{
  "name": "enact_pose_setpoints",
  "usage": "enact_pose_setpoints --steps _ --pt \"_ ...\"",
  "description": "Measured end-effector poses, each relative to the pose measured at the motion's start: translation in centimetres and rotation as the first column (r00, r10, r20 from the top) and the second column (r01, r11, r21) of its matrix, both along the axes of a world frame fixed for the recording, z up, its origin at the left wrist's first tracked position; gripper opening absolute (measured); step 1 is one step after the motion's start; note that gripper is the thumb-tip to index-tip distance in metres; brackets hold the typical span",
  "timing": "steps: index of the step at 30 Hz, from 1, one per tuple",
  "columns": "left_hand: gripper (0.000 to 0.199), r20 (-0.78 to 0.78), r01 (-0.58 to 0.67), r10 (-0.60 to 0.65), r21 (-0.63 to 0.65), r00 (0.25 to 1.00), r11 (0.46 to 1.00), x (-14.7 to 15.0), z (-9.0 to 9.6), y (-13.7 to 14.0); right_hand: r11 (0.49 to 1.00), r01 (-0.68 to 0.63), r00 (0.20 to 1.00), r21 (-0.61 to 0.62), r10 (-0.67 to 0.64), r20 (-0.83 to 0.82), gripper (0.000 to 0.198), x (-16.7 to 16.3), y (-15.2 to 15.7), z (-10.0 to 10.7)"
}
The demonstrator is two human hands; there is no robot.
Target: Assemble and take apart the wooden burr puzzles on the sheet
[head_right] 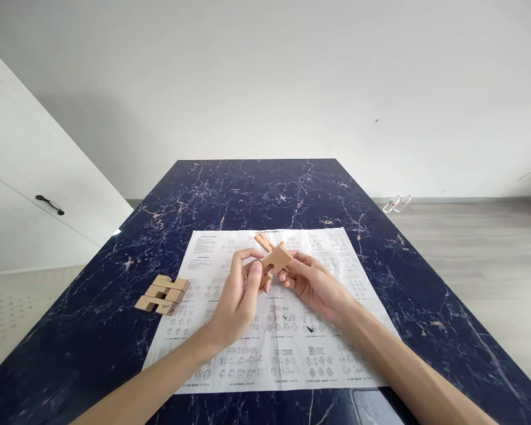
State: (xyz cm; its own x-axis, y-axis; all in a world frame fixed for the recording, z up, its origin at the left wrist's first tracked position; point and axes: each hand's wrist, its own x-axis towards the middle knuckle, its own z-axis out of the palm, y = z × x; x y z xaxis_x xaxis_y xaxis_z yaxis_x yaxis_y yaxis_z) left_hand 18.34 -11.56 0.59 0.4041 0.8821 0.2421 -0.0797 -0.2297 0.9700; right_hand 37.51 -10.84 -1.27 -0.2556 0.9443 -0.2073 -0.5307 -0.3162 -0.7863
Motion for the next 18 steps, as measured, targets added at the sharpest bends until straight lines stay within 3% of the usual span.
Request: enact_pose_setpoints --steps 9,18 --pt "0.025 -0.095 -0.038 0.044 0.059 0.994 0.998 -0.11 -0.59 0.08 1.000 -0.001 1.000 0.008 0.001 0.011 0.022 -0.07 -0.20 0.18" --pt "0.018 -0.177 -0.163 0.204 0.220 0.963 0.962 -0.07 -0.35 -0.05 1.000 -0.015 0.998 0.011 0.014 0.064 0.023 -0.01 -0.33 0.38"
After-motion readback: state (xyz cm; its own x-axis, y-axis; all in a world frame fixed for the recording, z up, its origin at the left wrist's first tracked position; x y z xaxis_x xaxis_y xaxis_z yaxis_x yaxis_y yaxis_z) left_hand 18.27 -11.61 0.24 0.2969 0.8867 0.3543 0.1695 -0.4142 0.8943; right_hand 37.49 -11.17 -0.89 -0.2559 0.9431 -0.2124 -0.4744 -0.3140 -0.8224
